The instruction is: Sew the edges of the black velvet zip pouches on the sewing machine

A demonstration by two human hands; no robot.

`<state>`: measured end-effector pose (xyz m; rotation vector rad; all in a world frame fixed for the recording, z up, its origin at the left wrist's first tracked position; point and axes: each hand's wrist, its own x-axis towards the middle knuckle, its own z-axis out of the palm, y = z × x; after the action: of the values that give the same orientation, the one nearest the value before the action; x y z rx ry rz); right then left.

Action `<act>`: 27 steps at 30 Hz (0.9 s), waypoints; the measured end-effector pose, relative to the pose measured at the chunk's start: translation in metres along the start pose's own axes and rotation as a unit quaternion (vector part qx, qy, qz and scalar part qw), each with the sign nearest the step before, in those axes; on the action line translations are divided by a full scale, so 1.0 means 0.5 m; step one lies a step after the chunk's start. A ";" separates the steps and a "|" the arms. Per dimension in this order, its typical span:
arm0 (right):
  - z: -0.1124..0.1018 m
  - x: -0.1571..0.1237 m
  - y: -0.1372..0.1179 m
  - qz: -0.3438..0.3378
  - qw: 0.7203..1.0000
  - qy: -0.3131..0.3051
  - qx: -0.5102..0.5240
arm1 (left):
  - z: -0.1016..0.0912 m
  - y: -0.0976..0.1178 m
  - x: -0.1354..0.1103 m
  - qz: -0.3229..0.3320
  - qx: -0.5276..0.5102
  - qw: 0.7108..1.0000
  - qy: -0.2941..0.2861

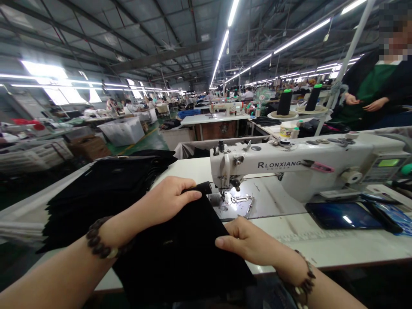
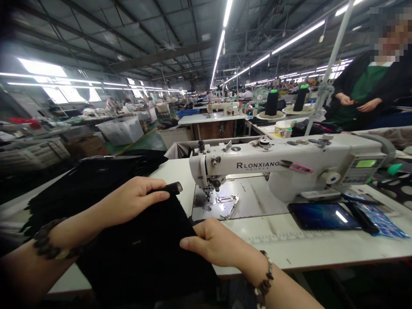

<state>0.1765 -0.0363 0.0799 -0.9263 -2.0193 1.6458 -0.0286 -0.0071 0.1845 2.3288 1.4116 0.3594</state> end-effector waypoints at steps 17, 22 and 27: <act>0.019 0.019 -0.006 -0.105 0.978 0.151 0.094 | 0.018 -0.042 0.026 0.004 -0.022 0.998 -0.057; -0.017 -0.006 0.001 -0.219 0.939 0.107 -0.242 | 0.046 -0.069 0.057 0.009 -0.060 0.991 -0.116; -0.038 0.013 0.036 -0.350 0.794 0.088 -0.489 | 0.103 -0.097 0.095 0.005 -0.085 0.985 -0.149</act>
<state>0.1888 -0.0161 0.0665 -0.4162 -2.5905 0.0496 -0.0238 0.0450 0.1175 2.1460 1.1771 0.1211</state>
